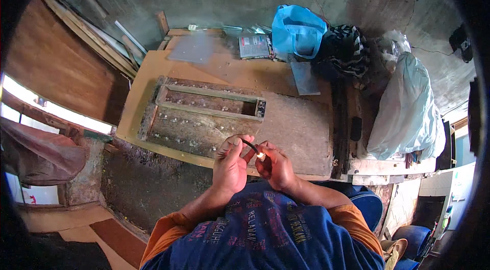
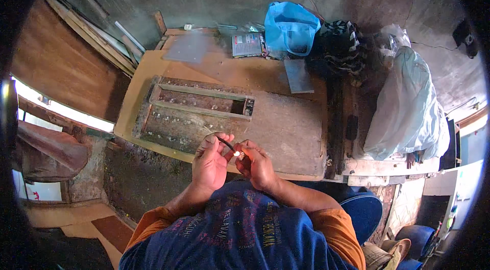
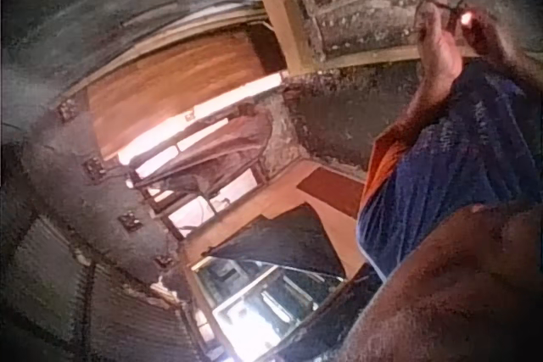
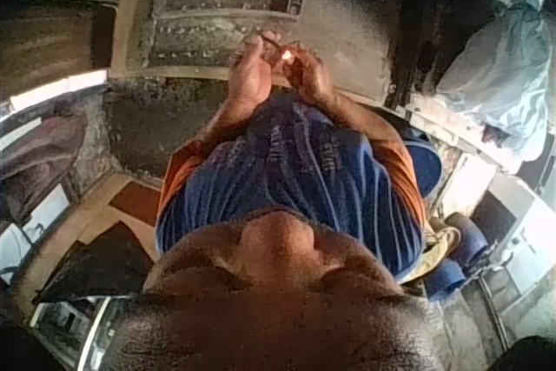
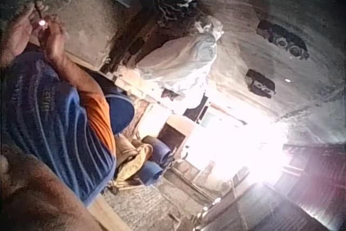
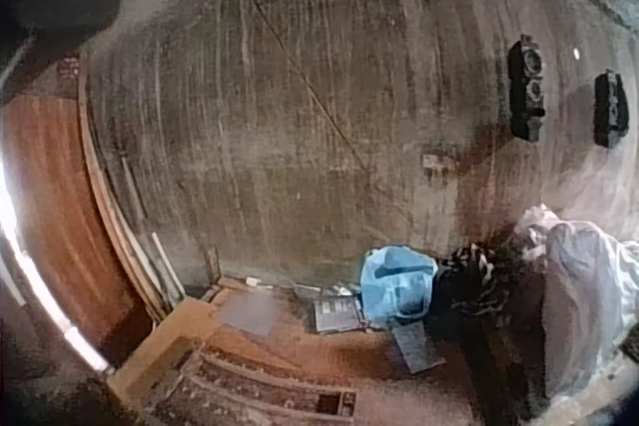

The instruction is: The person picks up a wooden board, examines it, and then places a clear plastic strip into a narrow slot on a wooden frame.

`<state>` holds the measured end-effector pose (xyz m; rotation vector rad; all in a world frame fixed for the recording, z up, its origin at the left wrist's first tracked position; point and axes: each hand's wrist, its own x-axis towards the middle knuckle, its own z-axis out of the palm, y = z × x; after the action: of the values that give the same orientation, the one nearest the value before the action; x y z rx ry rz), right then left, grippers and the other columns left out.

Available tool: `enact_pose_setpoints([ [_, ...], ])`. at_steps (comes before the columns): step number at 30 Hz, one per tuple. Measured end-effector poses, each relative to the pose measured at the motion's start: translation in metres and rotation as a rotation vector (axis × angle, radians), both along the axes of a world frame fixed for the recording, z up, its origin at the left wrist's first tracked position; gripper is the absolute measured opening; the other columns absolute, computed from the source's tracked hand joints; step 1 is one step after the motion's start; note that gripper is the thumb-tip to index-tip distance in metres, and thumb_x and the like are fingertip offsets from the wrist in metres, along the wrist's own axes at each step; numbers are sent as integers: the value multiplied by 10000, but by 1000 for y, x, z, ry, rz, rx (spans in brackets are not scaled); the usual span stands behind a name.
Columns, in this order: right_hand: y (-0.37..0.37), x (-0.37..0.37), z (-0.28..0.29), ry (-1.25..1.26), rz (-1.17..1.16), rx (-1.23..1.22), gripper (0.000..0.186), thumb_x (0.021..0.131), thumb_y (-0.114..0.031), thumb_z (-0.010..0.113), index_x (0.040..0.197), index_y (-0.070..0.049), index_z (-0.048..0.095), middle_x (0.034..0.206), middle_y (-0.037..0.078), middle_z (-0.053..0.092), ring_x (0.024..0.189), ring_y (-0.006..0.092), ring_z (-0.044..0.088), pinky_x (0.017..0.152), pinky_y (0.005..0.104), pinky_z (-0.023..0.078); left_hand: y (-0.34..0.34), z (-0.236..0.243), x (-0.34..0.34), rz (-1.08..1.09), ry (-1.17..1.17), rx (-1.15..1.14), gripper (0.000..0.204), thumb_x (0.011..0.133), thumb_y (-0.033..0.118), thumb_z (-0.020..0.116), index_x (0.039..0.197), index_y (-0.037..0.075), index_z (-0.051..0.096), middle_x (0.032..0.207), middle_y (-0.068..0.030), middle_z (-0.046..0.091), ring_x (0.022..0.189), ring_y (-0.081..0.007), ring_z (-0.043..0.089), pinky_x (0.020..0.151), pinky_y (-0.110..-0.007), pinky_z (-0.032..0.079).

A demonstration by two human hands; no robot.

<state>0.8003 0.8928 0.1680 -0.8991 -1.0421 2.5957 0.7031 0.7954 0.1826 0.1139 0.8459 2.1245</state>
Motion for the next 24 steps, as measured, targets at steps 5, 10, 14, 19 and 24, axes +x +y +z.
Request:
enact_pose_setpoints([
  [5, 2, 1, -2, 6, 4, -40, 205, 973, -283, 446, 931, -126, 572, 654, -24, 480, 500, 83, 451, 392, 225, 281, 1, -1, -1, -11, 4, -20, 106, 963, 183, 570, 1021, 106, 614, 1064, -10, 618, 1084, -162, 555, 916, -390, 462],
  [10, 2, 0, -4, 0, 17, -45, 198, 973, -265, 439, 918, -118, 560, 650, -17, 475, 486, 83, 439, 386, 229, 275, 1, -1, -1, -14, 4, -17, 100, 963, 184, 569, 1012, 112, 617, 1061, -7, 618, 1083, -163, 556, 920, -392, 461],
  [14, 3, 0, -14, 64, 6, -72, 199, 975, -259, 435, 911, -115, 557, 654, -13, 485, 477, 84, 434, 381, 230, 268, 3, -1, -2, -16, 7, -7, 91, 966, 184, 564, 1003, 121, 617, 1060, -5, 619, 1080, -160, 558, 919, -385, 464],
  [19, 3, 0, -7, 17, 20, -49, 197, 974, -263, 437, 909, -119, 555, 657, -16, 492, 483, 84, 443, 390, 228, 272, 3, -2, -3, -18, 6, -18, 90, 967, 186, 563, 999, 120, 615, 1059, -8, 612, 1066, -151, 558, 916, -375, 468],
  [24, 0, -1, -9, -22, -16, -80, 193, 971, -265, 443, 912, -119, 556, 669, -15, 495, 496, 86, 460, 397, 222, 279, 4, -1, -3, -17, -3, -17, 99, 968, 189, 563, 1002, 110, 611, 1057, -10, 606, 1054, -142, 557, 912, -369, 471],
])
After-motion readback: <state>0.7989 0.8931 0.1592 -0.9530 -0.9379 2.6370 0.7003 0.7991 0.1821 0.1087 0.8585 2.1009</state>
